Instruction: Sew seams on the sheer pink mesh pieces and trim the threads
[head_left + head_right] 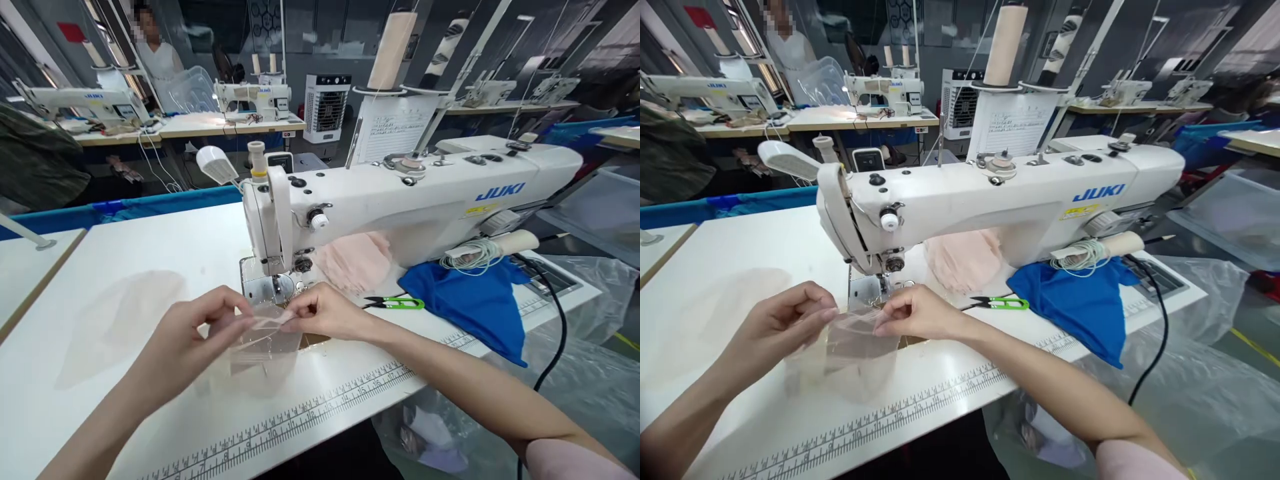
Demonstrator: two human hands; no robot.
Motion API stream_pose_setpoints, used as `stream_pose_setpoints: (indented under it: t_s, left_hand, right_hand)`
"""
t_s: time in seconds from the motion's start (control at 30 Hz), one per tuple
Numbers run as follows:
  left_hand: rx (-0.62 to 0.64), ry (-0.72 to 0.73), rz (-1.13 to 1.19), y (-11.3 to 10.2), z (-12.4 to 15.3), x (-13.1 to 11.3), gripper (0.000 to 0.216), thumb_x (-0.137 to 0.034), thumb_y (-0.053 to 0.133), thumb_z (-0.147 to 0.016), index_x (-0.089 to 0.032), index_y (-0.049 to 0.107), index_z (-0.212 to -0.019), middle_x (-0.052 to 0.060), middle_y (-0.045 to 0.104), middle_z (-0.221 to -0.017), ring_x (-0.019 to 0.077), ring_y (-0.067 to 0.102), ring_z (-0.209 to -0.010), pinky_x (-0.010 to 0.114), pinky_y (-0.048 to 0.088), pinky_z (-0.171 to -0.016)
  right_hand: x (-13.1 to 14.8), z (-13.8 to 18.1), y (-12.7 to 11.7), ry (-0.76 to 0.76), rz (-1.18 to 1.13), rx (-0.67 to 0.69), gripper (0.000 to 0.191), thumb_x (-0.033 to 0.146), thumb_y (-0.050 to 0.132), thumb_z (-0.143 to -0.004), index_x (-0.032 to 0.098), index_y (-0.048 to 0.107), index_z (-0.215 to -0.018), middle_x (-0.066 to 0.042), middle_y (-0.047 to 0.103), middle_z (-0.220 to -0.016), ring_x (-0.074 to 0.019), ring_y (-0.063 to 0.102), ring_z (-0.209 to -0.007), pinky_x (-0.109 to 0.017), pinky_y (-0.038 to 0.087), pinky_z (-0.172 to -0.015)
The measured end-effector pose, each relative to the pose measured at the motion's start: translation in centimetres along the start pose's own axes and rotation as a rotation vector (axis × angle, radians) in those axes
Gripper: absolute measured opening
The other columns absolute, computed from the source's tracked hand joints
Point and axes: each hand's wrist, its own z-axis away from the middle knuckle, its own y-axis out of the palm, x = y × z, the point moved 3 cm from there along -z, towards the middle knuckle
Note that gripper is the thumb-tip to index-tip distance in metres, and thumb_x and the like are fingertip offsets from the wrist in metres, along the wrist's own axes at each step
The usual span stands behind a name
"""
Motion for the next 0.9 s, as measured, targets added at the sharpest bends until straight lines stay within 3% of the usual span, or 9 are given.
stream_pose_setpoints:
  t_s: [0.07, 0.17, 0.33, 0.4, 0.53, 0.57, 0.67, 0.77, 0.9]
  left_hand:
    - [-0.021, 0.087, -0.188, 0.0, 0.8, -1.5, 0.023, -0.045, 0.056, -0.09, -0.024, 0.062, -0.083, -0.006, 0.056, -0.054, 0.0093, 0.045, -0.045, 0.021, 0.034, -0.044]
    - [0.057, 0.297, -0.44, 1.7, 3.3, -4.3, 0.022, -0.036, 0.05, -0.094, -0.026, 0.064, -0.081, -0.005, 0.062, -0.057, 0.0101, 0.049, -0.044, 0.022, 0.034, -0.045]
    - [0.468, 0.395, -0.336, 4.4, 7.8, -5.6, 0.014, -0.034, 0.056, -0.092, -0.031, 0.068, -0.089, -0.006, 0.068, -0.064, 0.0097, 0.06, -0.051, 0.018, 0.044, -0.05]
    - [0.355, 0.253, -0.25, 2.8, 7.9, -4.3, 0.016, -0.041, 0.057, -0.091, -0.033, 0.07, -0.095, -0.004, 0.071, -0.07, 0.0119, 0.064, -0.059, 0.019, 0.051, -0.057]
    - [-0.219, -0.082, -0.09, -2.3, 5.4, 0.0, 0.034, -0.056, 0.059, -0.086, -0.03, 0.068, -0.105, 0.001, 0.074, -0.096, 0.0206, 0.069, -0.085, 0.03, 0.058, -0.077]
    - [-0.188, -0.121, -0.052, -2.7, 4.6, 0.9, 0.042, -0.058, 0.059, -0.084, -0.031, 0.064, -0.115, 0.003, 0.07, -0.115, 0.024, 0.066, -0.104, 0.034, 0.055, -0.089]
    - [0.202, -0.21, 0.17, -2.2, 2.6, 2.6, 0.048, -0.064, 0.041, -0.091, -0.034, 0.059, -0.123, 0.005, 0.062, -0.132, 0.0261, 0.055, -0.124, 0.041, 0.046, -0.105]
    - [0.494, -0.199, 0.345, -1.7, 2.4, 3.1, 0.048, -0.065, 0.038, -0.092, -0.028, 0.065, -0.107, 0.006, 0.069, -0.115, 0.025, 0.063, -0.11, 0.043, 0.049, -0.099]
    - [0.503, -0.322, 0.367, -3.0, 4.7, 4.7, 0.024, -0.046, 0.066, -0.083, -0.023, 0.063, -0.079, -0.001, 0.067, -0.076, 0.0159, 0.064, -0.073, 0.03, 0.053, -0.076]
  right_hand:
    - [0.5, 0.2, 0.2, -0.004, 0.082, -0.042, 0.01, 0.027, 0.075, -0.075, 0.016, 0.075, -0.075, 0.011, 0.035, -0.046, -0.0041, 0.03, -0.045, -0.02, 0.026, -0.047]
    - [1.1, 0.4, 1.0, -0.009, -0.001, 0.005, 0.017, 0.026, 0.061, -0.086, 0.016, 0.074, -0.092, 0.006, 0.056, -0.056, -0.0064, 0.045, -0.047, -0.02, 0.036, -0.048]
    - [1.7, 0.3, 2.7, -0.053, -0.406, 0.152, 0.026, 0.035, 0.053, -0.089, 0.016, 0.069, -0.096, -0.008, 0.071, -0.102, -0.0188, 0.068, -0.09, -0.029, 0.054, -0.072]
    - [1.6, 0.2, 3.4, -0.006, -0.503, 0.224, 0.036, 0.044, 0.048, -0.092, 0.014, 0.068, -0.097, -0.01, 0.071, -0.103, -0.0204, 0.07, -0.085, -0.032, 0.055, -0.071]
    - [2.1, 0.0, 4.8, 0.05, -0.515, 0.291, 0.051, 0.059, 0.043, -0.094, 0.013, 0.066, -0.1, -0.014, 0.072, -0.104, -0.02, 0.072, -0.075, -0.033, 0.056, -0.067]
    - [2.3, -0.2, 5.1, 0.045, -0.501, 0.292, 0.053, 0.061, 0.043, -0.093, 0.013, 0.066, -0.1, -0.015, 0.071, -0.106, -0.0198, 0.072, -0.074, -0.032, 0.057, -0.066]
    - [3.1, -0.7, 5.8, 0.028, -0.458, 0.295, 0.046, 0.057, 0.05, -0.092, 0.015, 0.065, -0.103, -0.014, 0.071, -0.11, -0.0184, 0.072, -0.075, -0.03, 0.057, -0.066]
    - [3.8, -1.1, 6.2, 0.023, -0.409, 0.273, 0.027, 0.041, 0.061, -0.091, 0.018, 0.065, -0.104, -0.008, 0.073, -0.103, -0.0152, 0.072, -0.073, -0.028, 0.057, -0.07]
    - [4.4, -1.2, 6.5, -0.08, -0.374, 0.232, 0.014, 0.026, 0.065, -0.087, 0.018, 0.07, -0.098, -0.005, 0.074, -0.101, -0.0138, 0.072, -0.069, -0.03, 0.058, -0.072]
